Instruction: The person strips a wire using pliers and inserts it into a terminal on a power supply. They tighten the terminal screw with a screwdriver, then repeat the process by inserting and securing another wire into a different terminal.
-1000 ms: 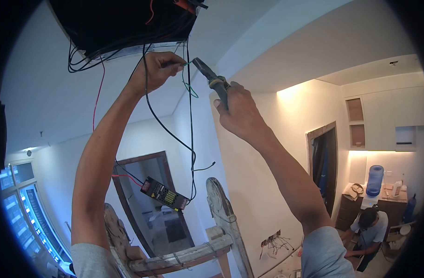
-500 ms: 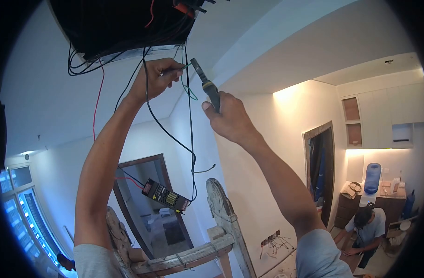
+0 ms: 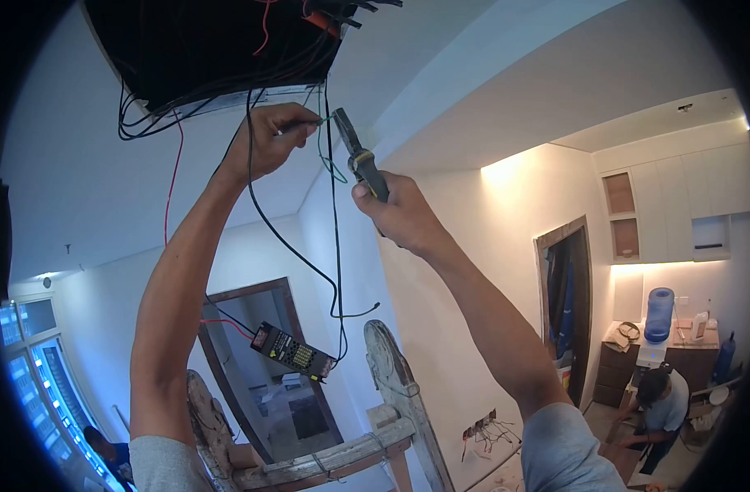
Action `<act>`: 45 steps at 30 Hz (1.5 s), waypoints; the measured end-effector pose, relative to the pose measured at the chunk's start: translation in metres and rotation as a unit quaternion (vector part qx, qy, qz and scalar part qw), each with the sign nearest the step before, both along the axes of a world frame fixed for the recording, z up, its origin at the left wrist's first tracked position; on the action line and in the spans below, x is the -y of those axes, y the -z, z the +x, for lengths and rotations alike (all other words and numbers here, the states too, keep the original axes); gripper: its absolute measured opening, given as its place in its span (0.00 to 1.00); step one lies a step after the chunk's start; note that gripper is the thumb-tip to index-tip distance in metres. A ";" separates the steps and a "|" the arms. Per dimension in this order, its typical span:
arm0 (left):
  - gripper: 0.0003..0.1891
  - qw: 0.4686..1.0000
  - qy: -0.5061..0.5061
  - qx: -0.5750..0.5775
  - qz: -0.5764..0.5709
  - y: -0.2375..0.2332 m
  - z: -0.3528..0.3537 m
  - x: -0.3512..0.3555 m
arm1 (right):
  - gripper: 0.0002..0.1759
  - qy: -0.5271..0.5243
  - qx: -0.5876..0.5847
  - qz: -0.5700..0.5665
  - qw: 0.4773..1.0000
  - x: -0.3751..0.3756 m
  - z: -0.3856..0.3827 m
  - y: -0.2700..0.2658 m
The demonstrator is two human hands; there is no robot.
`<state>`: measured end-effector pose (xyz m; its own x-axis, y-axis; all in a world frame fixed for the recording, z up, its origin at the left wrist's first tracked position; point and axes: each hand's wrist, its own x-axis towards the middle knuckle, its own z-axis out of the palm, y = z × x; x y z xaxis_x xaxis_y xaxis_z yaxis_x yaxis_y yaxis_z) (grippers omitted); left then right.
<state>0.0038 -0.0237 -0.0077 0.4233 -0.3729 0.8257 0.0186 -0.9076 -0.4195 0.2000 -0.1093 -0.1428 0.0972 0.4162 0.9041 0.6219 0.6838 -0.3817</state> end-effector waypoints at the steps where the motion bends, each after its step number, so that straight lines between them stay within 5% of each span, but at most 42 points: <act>1: 0.07 1.000 -0.001 0.000 0.000 0.000 0.000 -0.001 | 0.24 0.022 0.007 0.018 1.000 0.000 -0.002 0.001; 45: 0.06 0.999 -0.025 -0.027 -0.005 0.004 0.003 0.003 | 0.21 0.121 0.025 0.100 0.987 -0.012 0.004 -0.014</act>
<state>0.0070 -0.0270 -0.0113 0.4847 -0.3417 0.8052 0.0413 -0.9106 -0.4113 0.2045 -0.0972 -0.1293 0.1252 0.1981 0.9721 0.7905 0.5722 -0.2185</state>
